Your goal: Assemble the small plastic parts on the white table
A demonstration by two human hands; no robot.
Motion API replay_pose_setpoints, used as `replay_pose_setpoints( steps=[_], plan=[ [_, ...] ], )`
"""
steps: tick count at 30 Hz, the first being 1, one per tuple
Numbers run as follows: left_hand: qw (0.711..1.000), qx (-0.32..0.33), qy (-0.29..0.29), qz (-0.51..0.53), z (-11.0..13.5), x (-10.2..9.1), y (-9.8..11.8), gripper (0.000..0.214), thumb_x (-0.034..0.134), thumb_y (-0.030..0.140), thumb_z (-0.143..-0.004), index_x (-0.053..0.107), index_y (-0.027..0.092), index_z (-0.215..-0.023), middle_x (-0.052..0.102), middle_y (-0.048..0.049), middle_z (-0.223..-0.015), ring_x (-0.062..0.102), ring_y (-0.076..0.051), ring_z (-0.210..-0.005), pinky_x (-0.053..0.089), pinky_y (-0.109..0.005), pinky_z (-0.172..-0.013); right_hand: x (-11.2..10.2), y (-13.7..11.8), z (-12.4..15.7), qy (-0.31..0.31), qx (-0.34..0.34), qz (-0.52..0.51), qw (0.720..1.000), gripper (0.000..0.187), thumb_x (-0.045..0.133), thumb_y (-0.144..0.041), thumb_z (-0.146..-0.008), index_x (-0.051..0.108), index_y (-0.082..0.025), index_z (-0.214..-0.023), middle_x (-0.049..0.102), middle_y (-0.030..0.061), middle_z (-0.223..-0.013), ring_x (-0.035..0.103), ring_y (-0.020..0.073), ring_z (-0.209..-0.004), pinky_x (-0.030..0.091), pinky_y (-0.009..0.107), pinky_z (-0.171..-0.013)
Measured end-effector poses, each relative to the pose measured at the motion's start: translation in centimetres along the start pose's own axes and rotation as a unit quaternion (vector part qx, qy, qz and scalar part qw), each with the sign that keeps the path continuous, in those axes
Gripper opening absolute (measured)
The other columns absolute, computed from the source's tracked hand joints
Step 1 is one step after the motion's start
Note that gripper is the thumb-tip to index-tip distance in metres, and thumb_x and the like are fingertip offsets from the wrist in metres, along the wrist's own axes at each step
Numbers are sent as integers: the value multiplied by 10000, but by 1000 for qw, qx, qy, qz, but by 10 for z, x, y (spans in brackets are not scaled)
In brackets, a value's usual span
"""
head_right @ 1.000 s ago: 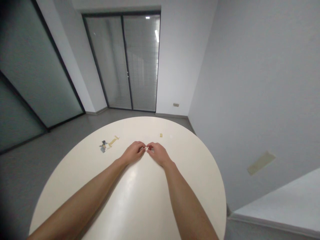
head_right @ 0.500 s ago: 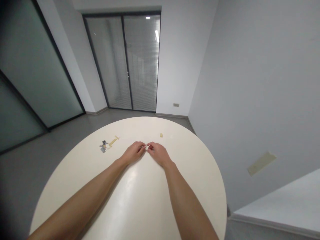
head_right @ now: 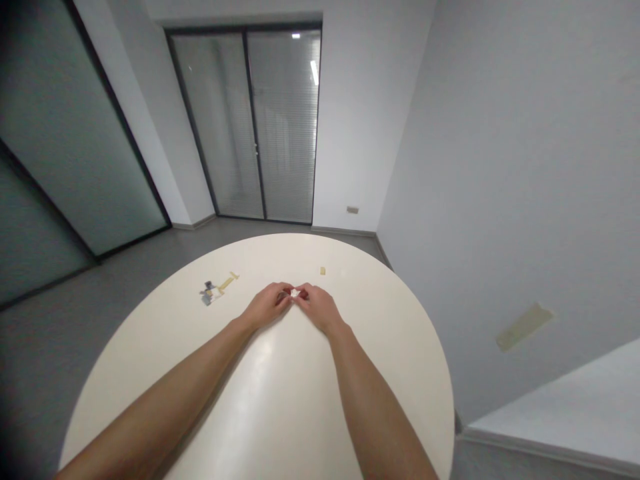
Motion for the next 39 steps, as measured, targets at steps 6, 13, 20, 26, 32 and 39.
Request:
replay_pose_setpoints(
  steps=[6, 13, 20, 26, 32, 39],
  plan=[
    [1000, 4, 2, 2, 0, -1, 1, 283, 511, 306, -904, 627, 220, -1147, 696, -60, -1083, 621, -216, -989, 472, -323, -846, 0, 0, 0, -1, 2, 4, 1000, 249, 617, -380, -911, 656, -232, -1108, 719, 40, -955, 649, 179, -874, 476, 285, -797],
    [1000, -1, 12, -10, 1, -3, 2, 254, 521, 319, -911, 627, 218, -1118, 701, -56, -1043, 629, -215, -958, 474, -320, -821, 0, -1, -1, 3, -10, 7, 1000, 256, 605, -355, -920, 646, -236, -1143, 717, 39, -965, 648, 179, -887, 477, 294, -823],
    [1000, -15, 16, -15, 2, -4, 1, 228, 536, 337, -916, 614, 222, -1096, 697, -54, -1022, 636, -204, -915, 471, -311, -794, 0, -2, -1, 8, -24, 14, 1000, 245, 594, -314, -925, 640, -249, -1157, 713, 30, -985, 642, 176, -907, 475, 303, -844],
    [1000, -17, 17, -12, 1, -3, 0, 227, 536, 345, -917, 604, 231, -1101, 692, -42, -1025, 636, -194, -893, 468, -307, -781, -1, -1, 0, 15, -11, 21, 1000, 225, 603, -320, -914, 643, -252, -1125, 716, 27, -974, 647, 178, -910, 477, 308, -843],
    [999, -22, 16, -18, 1, -2, -1, 238, 544, 348, -911, 605, 233, -1111, 690, -44, -1036, 634, -200, -921, 468, -307, -788, 0, 1, -1, 18, -2, 26, 1000, 229, 619, -339, -904, 638, -254, -1116, 720, 26, -964, 654, 177, -901, 477, 306, -834],
    [1000, -22, 10, -9, 2, -4, 0, 240, 539, 335, -912, 616, 233, -1114, 691, -43, -1012, 640, -184, -879, 476, -299, -790, 1, 2, -1, 17, 0, 17, 1000, 222, 622, -363, -902, 635, -251, -1093, 721, 20, -948, 656, 171, -886, 476, 294, -813]
  ],
)
Point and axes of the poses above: each hand's wrist, its own z-axis away from the middle knuckle, its own x-axis out of the palm, y = z × x, the point moved 4 cm from there along -z, towards the middle knuckle
